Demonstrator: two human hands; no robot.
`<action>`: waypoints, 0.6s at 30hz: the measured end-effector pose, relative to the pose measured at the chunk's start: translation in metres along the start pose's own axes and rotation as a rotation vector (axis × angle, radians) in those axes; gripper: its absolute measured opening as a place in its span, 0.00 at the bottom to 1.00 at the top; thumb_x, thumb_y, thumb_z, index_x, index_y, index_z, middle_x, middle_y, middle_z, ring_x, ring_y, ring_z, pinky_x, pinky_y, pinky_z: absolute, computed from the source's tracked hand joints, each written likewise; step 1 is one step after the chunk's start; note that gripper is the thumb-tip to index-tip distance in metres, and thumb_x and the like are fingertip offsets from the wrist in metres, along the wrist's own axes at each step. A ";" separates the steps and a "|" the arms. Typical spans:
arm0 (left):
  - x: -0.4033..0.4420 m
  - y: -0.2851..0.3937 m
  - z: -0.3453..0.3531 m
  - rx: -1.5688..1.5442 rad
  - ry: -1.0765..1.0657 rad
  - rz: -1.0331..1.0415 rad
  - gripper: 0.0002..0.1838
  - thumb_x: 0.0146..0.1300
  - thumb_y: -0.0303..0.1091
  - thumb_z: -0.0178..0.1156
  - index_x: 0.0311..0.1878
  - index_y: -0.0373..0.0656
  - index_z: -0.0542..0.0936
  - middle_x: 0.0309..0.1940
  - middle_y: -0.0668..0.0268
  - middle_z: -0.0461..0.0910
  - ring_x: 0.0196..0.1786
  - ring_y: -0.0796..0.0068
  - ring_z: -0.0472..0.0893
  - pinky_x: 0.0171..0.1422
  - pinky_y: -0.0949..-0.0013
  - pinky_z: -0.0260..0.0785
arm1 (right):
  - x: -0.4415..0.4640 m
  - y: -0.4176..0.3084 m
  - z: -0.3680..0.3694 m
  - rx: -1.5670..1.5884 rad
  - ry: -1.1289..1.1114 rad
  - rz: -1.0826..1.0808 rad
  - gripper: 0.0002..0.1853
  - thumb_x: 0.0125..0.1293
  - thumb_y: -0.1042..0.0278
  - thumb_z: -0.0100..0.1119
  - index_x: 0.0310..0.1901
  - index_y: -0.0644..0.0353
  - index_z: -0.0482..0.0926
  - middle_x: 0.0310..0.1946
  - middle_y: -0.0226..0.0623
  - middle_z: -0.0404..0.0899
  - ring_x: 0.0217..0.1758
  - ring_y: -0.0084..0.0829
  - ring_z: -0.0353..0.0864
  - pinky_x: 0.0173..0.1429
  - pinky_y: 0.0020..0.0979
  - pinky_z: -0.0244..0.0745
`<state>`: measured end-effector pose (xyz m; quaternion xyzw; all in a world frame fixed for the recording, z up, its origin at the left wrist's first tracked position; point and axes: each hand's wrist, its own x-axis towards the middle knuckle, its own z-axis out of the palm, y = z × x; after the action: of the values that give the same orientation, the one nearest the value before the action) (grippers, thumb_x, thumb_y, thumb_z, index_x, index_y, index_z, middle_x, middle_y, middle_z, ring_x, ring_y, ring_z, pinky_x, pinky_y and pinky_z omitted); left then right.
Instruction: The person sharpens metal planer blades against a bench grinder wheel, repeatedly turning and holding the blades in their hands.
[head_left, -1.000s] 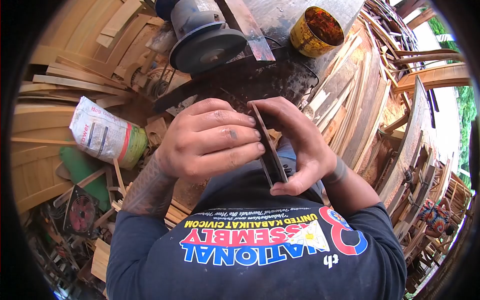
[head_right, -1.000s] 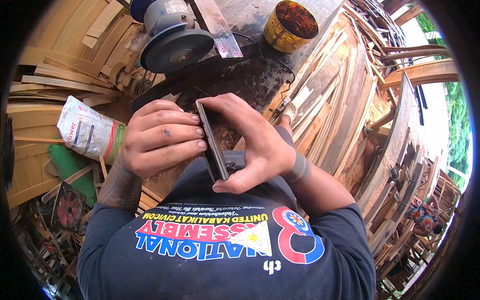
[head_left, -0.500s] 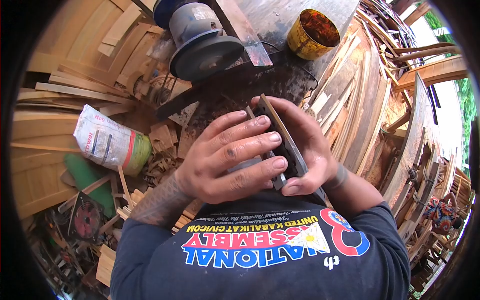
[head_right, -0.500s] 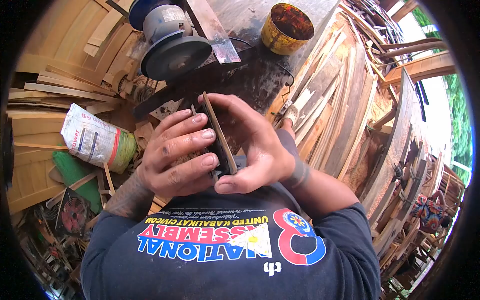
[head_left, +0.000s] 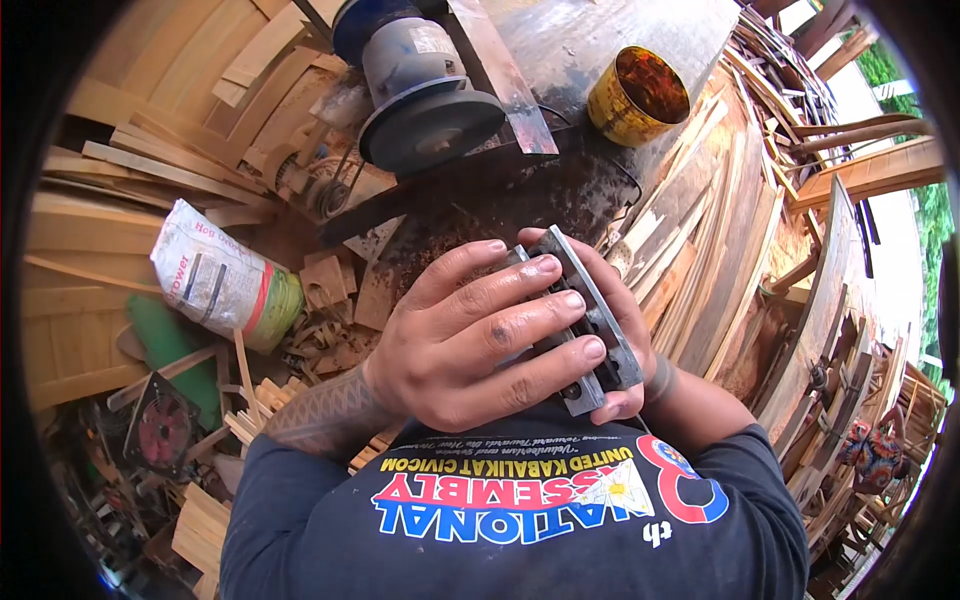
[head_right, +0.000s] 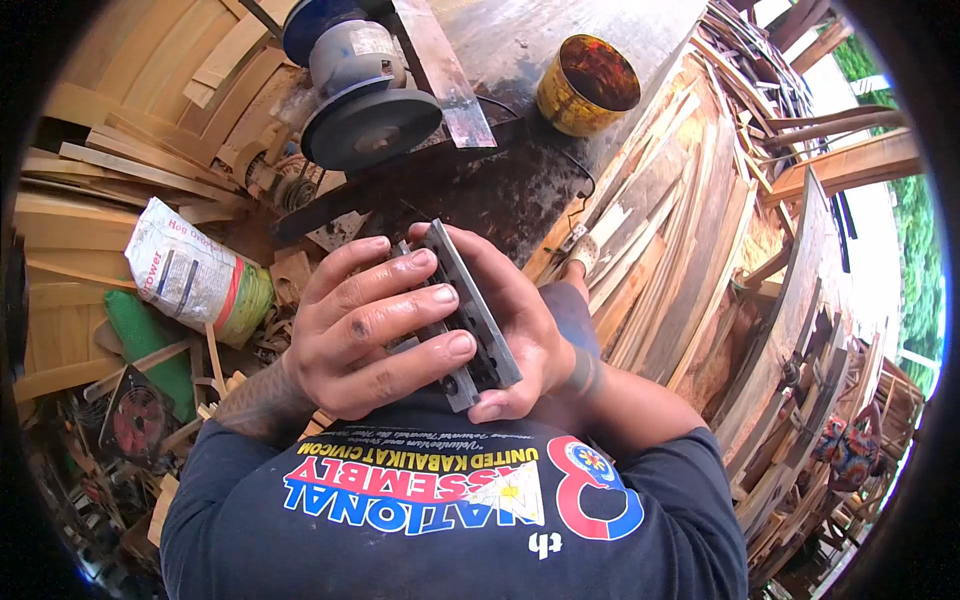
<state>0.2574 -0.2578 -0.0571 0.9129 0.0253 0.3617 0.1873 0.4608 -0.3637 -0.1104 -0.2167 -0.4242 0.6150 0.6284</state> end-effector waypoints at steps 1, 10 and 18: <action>0.000 0.001 -0.001 0.010 -0.002 0.006 0.21 0.64 0.38 0.73 0.61 0.60 0.89 0.61 0.64 0.87 0.68 0.57 0.86 0.77 0.43 0.75 | -0.001 0.001 -0.001 0.001 -0.007 0.000 0.79 0.44 0.50 0.94 0.87 0.75 0.46 0.86 0.52 0.58 0.89 0.43 0.62 0.90 0.43 0.56; -0.002 0.002 -0.003 0.061 0.029 0.024 0.20 0.63 0.39 0.74 0.59 0.61 0.90 0.61 0.66 0.87 0.66 0.58 0.88 0.73 0.46 0.76 | -0.002 0.005 -0.001 -0.031 -0.030 -0.025 0.81 0.43 0.48 0.94 0.87 0.77 0.45 0.87 0.54 0.56 0.89 0.44 0.61 0.91 0.43 0.53; -0.005 -0.001 0.000 0.022 0.060 0.013 0.19 0.66 0.39 0.74 0.60 0.60 0.89 0.61 0.63 0.87 0.66 0.56 0.88 0.75 0.43 0.75 | -0.006 0.005 0.002 -0.012 0.043 0.061 0.80 0.43 0.50 0.94 0.87 0.76 0.44 0.86 0.54 0.58 0.89 0.44 0.61 0.91 0.43 0.54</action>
<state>0.2542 -0.2574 -0.0609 0.9039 0.0292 0.3898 0.1739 0.4569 -0.3690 -0.1144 -0.2463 -0.4074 0.6266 0.6170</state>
